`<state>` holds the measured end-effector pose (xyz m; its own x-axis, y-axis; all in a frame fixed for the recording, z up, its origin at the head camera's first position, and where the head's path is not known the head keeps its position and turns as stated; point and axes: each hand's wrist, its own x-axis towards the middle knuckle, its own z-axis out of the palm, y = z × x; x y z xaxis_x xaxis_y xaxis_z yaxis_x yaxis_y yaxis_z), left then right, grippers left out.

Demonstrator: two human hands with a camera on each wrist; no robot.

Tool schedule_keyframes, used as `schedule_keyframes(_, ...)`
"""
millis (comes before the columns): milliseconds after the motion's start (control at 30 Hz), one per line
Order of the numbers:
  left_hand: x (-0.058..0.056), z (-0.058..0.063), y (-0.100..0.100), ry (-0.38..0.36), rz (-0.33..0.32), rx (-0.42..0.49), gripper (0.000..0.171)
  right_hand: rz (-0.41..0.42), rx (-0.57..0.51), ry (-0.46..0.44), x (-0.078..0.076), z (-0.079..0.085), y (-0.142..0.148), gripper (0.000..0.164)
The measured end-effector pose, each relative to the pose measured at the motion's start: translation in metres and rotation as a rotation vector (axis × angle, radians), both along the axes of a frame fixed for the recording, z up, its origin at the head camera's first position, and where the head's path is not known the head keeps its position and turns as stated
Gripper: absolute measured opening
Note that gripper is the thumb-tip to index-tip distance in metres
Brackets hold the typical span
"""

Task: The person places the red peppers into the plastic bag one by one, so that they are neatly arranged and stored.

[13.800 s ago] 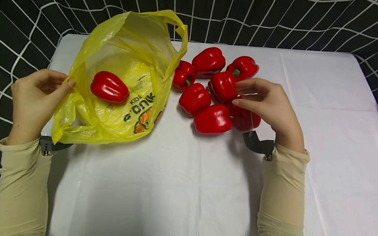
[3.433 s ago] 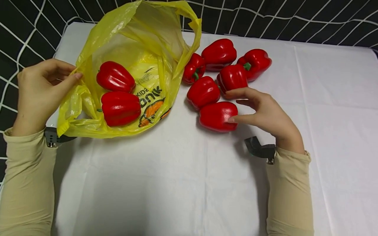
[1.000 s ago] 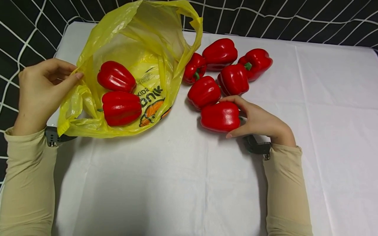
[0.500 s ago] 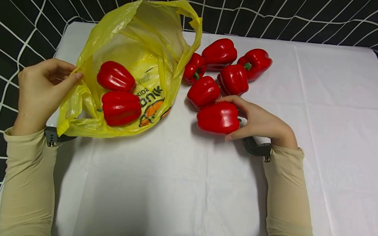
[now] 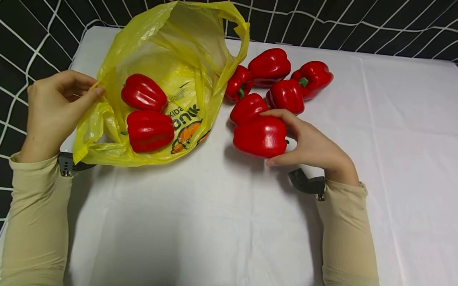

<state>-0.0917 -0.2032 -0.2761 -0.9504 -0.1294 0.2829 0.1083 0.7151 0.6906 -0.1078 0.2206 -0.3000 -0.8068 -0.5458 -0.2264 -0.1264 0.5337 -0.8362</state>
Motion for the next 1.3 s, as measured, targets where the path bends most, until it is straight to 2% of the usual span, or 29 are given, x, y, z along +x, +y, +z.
schedule_keyframes(200, -0.001, -0.001, 0.001, -0.005, -0.008, -0.001, 0.022, -0.029, -0.086, 0.007, -0.003, 0.005, -0.017, 0.086)
schedule_keyframes(400, -0.001, -0.002, 0.001, -0.009, -0.008, -0.003, 0.022, -0.044, -0.187, 0.02, -0.011, 0.016, -0.048, 0.085)
schedule_keyframes(567, -0.001, -0.002, 0.002, -0.008, -0.014, 0.001, 0.023, -0.058, -0.203, 0.011, -0.016, 0.022, -0.077, 0.084)
schedule_keyframes(900, 0.0, -0.002, 0.003, -0.002, -0.014, -0.014, 0.022, -0.004, -0.275, 0.019, -0.031, 0.021, -0.124, 0.083)
schedule_keyframes(1200, -0.001, -0.001, 0.003, -0.002, -0.014, -0.019, 0.022, -0.063, -0.29, 0.059, -0.052, 0.025, -0.154, 0.083)
schedule_keyframes(1300, -0.001, -0.001, 0.002, -0.001, -0.012, -0.014, 0.022, -0.086, -0.302, 0.06, -0.058, 0.021, -0.163, 0.085)
